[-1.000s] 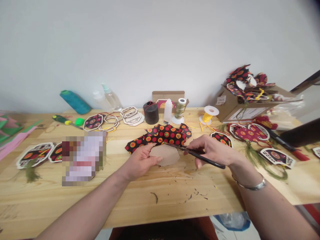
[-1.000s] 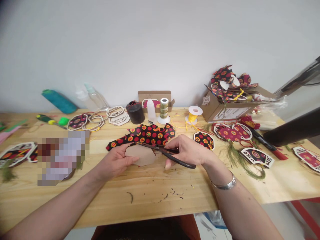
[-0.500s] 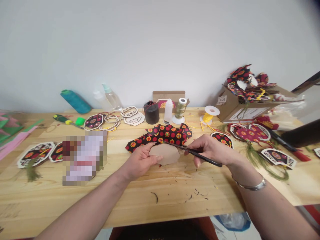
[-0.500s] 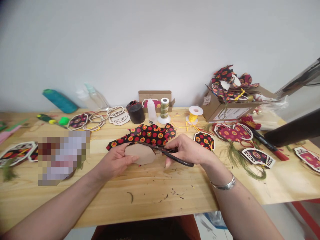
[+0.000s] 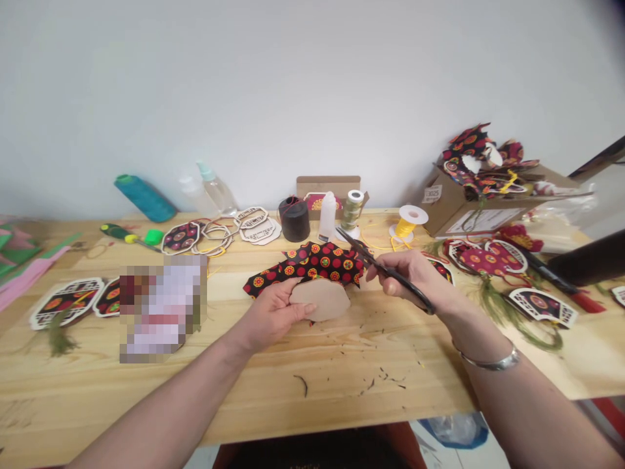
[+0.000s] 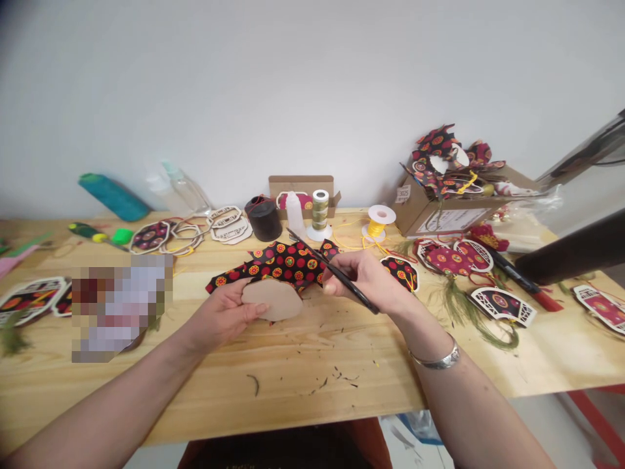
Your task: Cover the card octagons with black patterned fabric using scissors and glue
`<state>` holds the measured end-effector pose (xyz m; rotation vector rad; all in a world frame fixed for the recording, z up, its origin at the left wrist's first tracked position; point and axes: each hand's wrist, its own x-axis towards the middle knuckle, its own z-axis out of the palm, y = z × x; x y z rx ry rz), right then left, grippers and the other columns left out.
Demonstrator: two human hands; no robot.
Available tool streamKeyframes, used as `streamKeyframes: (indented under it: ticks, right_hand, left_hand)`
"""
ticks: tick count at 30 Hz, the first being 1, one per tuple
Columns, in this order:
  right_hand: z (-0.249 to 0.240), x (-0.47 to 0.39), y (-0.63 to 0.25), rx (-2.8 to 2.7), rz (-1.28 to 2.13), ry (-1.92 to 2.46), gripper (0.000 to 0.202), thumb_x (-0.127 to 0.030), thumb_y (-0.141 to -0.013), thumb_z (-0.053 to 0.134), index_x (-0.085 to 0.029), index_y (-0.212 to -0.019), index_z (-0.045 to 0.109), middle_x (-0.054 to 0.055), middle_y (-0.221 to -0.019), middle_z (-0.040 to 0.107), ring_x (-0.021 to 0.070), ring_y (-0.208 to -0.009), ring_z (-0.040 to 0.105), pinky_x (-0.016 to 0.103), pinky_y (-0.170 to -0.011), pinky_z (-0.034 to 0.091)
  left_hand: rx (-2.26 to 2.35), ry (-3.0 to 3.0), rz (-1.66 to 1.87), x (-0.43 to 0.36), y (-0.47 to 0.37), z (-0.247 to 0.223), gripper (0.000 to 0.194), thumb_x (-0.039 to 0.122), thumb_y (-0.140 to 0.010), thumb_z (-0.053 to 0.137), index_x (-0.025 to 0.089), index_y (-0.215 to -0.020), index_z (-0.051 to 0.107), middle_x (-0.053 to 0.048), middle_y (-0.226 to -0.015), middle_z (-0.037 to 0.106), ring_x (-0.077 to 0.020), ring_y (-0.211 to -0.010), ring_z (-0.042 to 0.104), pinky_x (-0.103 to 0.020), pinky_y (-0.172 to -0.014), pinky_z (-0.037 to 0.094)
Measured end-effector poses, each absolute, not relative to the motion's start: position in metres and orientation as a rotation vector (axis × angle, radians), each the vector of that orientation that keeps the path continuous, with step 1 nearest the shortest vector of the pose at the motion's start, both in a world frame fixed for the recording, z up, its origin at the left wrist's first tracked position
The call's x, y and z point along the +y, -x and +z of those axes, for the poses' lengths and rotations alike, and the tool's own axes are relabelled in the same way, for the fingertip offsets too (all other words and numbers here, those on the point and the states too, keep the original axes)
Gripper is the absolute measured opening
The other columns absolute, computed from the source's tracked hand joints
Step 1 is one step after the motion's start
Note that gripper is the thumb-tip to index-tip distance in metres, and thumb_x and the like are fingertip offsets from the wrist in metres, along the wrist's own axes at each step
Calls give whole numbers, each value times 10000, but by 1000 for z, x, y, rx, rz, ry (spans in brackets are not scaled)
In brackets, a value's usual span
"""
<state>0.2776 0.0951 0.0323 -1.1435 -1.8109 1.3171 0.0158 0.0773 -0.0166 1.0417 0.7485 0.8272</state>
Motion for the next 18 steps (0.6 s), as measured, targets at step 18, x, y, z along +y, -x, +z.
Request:
streamKeyframes:
  ticks: [18]
  right_hand:
    - [18,100,-266,-1865,1039,1508,456,-595,-707,663,-159,-629,556,-47,-562,382,91,-539,319,243,-485,225]
  left_hand:
    - [598,-888,932,79,-21,-10,273,142,-721,765,172,-988,715,-66,-923,767,-180,-814,721,-261,-732,567]
